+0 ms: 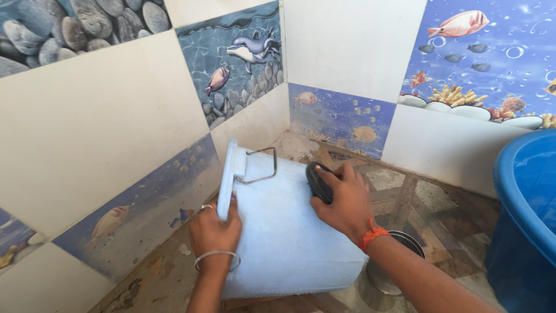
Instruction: The person scrubs the exterior of a white plastic bucket using a dark scrubbing pad. They hold the bucket with one hand and scrub the sides and rim with the other, rotating the bucket to reach different areas.
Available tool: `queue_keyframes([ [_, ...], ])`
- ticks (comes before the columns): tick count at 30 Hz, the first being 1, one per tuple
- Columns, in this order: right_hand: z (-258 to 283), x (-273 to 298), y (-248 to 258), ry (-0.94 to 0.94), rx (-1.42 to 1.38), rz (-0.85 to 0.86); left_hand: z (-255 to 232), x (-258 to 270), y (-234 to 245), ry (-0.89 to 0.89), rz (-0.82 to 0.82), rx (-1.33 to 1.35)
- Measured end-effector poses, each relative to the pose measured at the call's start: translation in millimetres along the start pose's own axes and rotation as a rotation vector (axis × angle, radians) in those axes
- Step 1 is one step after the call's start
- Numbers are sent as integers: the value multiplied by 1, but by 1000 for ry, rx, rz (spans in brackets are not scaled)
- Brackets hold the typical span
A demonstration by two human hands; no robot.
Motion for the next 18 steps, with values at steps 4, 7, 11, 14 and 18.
queue_keyframes([
  [4,30,-2,7,47,-65,-50,0,28,10,-48,-41,-74],
  [7,53,-4,15,85,-152,-114,0,48,16,-66,-57,-127],
  [11,67,4,23,97,-219,-139,0,72,27,-49,-61,-191],
  [14,62,18,28,59,-190,-125,-7,83,32,-44,-68,-269],
  [18,41,35,22,-66,-348,42,-35,69,22,-131,-48,-333],
])
Point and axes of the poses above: each hand's wrist, its own x-axis away from the middle knuckle, its own y-axis out of the back of the hand, z = x × y, the point moved 9 cm from there along -x, towards the middle knuckle, and after that the axes turned 15 degrees about x, right-handed, at the moved point
